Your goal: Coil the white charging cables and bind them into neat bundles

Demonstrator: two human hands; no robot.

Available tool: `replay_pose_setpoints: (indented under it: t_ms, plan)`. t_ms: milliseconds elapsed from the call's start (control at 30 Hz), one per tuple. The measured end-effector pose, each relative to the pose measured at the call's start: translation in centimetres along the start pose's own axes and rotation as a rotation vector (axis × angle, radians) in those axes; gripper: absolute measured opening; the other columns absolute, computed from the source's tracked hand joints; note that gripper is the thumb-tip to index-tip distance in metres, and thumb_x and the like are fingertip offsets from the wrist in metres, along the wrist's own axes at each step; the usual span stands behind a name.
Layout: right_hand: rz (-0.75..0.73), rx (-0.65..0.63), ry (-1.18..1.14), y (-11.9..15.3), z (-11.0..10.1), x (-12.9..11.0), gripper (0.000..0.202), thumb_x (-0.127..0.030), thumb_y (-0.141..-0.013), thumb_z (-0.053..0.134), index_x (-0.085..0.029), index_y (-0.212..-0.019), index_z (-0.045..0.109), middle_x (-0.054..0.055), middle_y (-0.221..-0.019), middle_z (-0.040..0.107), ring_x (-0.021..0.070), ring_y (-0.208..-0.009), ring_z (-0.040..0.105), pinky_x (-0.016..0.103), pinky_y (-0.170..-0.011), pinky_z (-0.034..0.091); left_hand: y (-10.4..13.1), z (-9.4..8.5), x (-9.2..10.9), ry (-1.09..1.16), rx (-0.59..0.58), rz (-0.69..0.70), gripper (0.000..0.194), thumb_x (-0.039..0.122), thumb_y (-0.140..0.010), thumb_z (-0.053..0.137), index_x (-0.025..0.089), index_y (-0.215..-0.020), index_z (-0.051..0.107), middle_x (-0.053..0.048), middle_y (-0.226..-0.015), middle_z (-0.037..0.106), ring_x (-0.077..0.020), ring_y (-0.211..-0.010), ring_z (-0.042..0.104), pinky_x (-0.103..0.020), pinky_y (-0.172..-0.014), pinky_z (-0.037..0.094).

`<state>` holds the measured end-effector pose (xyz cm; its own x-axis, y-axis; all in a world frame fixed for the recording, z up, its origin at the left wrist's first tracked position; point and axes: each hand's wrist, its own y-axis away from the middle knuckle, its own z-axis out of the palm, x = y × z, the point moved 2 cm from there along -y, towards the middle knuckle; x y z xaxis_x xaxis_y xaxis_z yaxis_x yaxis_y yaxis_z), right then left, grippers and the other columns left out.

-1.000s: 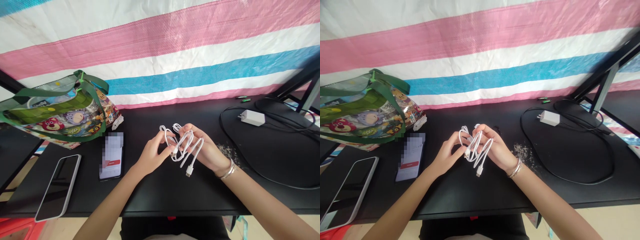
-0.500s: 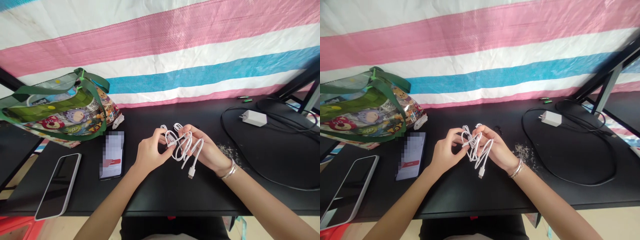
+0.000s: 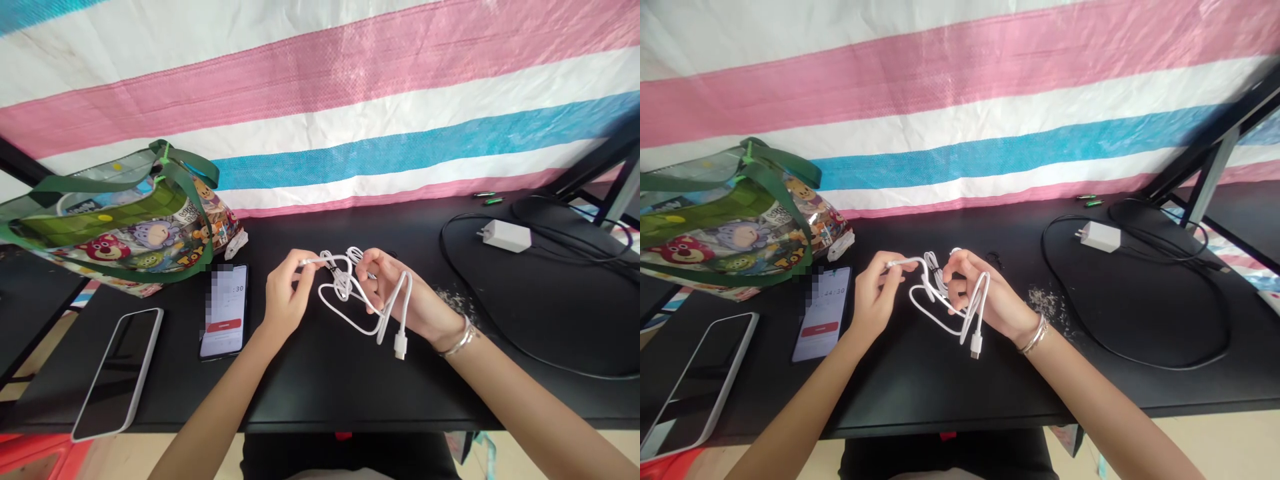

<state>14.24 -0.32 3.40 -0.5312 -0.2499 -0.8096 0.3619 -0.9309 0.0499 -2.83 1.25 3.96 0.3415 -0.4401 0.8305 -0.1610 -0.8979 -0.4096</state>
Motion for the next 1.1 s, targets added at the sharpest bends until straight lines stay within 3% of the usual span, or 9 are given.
replay_pose_setpoints:
  t_ms: [200, 400, 600, 833, 967, 1100]
  plan:
    - [0.029, 0.04, -0.103, -0.1, -0.5, -0.5, 0.034, -0.05, -0.067, 0.076, -0.022, -0.074, 0.059, -0.008, -0.057, 0.052, 0.0046, -0.039, 0.042, 0.019, -0.041, 0.049, -0.9, -1.0, -1.1, 0.352, 0.198, -0.2, 0.031, 0.052, -0.082, 0.053, 0.021, -0.078, 0.049, 0.002, -0.064, 0.061, -0.0128, -0.061, 0.062, -0.02, -0.049, 0.048]
    - [-0.017, 0.104, -0.143, -0.2, -0.8, -1.3, 0.03, -0.045, -0.064, 0.079, -0.023, -0.07, 0.06, -0.008, -0.055, 0.046, 0.0065, -0.041, 0.037, 0.019, -0.037, 0.042, -1.8, -2.2, -1.7, 0.537, 0.327, -0.265, 0.036, 0.057, -0.074, 0.06, 0.024, -0.079, 0.046, 0.007, -0.051, 0.05, -0.0108, -0.05, 0.053, -0.018, -0.043, 0.041]
    - [-0.106, 0.204, -0.06, 0.0, -1.5, -1.9, 0.024, -0.045, -0.078, 0.067, -0.024, -0.071, 0.058, -0.006, -0.057, 0.039, 0.0091, -0.043, 0.035, 0.02, -0.033, 0.033, -2.2, -2.9, -1.8, 0.623, 0.364, -0.312, 0.034, 0.054, -0.072, 0.064, 0.025, -0.077, 0.046, 0.007, -0.05, 0.043, -0.0091, -0.043, 0.041, -0.019, -0.039, 0.034]
    - [-0.101, 0.175, -0.016, 0.1, -1.0, -1.8, 0.026, -0.046, -0.076, 0.067, -0.024, -0.069, 0.055, -0.006, -0.056, 0.036, 0.0084, -0.041, 0.032, 0.019, -0.03, 0.031, -2.0, -1.9, -1.5, 0.548, 0.218, -0.264, 0.032, 0.053, -0.077, 0.059, 0.023, -0.076, 0.051, 0.007, -0.05, 0.046, -0.0082, -0.041, 0.041, -0.018, -0.037, 0.033]
    - [-0.062, 0.153, -0.034, 0.0, -0.4, -1.5, 0.029, -0.047, -0.072, 0.07, -0.023, -0.068, 0.055, -0.006, -0.054, 0.037, 0.0082, -0.041, 0.03, 0.018, -0.03, 0.03, -1.5, -1.0, -1.2, 0.442, 0.04, -0.222, 0.035, 0.055, -0.077, 0.058, 0.019, -0.078, 0.057, 0.003, -0.055, 0.056, -0.0092, -0.046, 0.049, -0.018, -0.041, 0.041]
    - [-0.052, 0.203, -0.108, 0.1, -0.3, -1.5, 0.026, -0.042, -0.071, 0.072, -0.023, -0.066, 0.056, -0.006, -0.054, 0.037, 0.0076, -0.043, 0.028, 0.017, -0.033, 0.03, -0.8, -0.3, -0.6, 0.321, -0.139, -0.167, 0.03, 0.048, -0.083, 0.056, 0.018, -0.082, 0.062, -0.002, -0.069, 0.066, -0.0132, -0.062, 0.062, -0.022, -0.055, 0.051]
